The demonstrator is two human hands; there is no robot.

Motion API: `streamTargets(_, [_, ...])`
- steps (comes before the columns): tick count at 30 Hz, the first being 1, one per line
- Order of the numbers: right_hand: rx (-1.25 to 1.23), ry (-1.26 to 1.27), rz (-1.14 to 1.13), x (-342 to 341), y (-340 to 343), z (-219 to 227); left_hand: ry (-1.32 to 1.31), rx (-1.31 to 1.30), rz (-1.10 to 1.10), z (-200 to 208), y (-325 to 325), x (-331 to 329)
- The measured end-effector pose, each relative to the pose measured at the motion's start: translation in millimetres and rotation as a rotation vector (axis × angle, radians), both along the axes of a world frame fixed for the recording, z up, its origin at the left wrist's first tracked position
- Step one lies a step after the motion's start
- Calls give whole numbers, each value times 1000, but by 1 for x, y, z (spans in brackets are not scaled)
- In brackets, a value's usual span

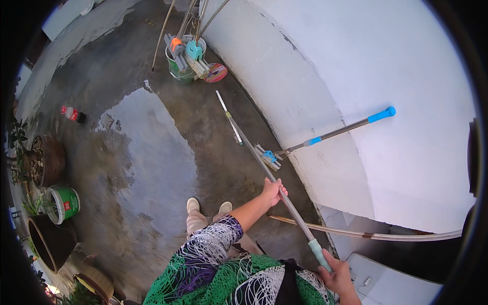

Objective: The person sweeps a wet concrete courtyard using a long-handled squeegee. They move water and scattered debris across the floor, working around potted plants, buckets, and a parked scooter. The person adjusts their position and the tool angle to push water toward different areas of the courtyard.

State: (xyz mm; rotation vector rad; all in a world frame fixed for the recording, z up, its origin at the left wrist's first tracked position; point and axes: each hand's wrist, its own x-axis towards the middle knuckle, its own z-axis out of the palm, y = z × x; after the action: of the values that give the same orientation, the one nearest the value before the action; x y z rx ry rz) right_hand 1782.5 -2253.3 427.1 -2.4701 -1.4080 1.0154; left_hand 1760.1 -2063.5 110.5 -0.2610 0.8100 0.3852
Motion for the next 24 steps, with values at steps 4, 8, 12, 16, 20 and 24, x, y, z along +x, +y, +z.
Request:
streamTargets(4, [-161,120,-120,2,20,23,99,69,45,12,4,-47])
streamTargets(8, [-66,326,-247,4,21,4,260,123,-32,7,13,-69])
streamTargets(12, [-162,678,-548,9,38,-15,506,171,-112,-14,17,-86])
streamTargets(16, [-135,869,-564,18,39,-76,550,185,-17,-49,36,-107])
streamTargets(20, [-189,1081,-596,1,86,-115,644,207,119,-77,69,-129])
streamTargets(24, [-188,1217,-637,-32,156,-178,733,284,121,-68,107,-148])
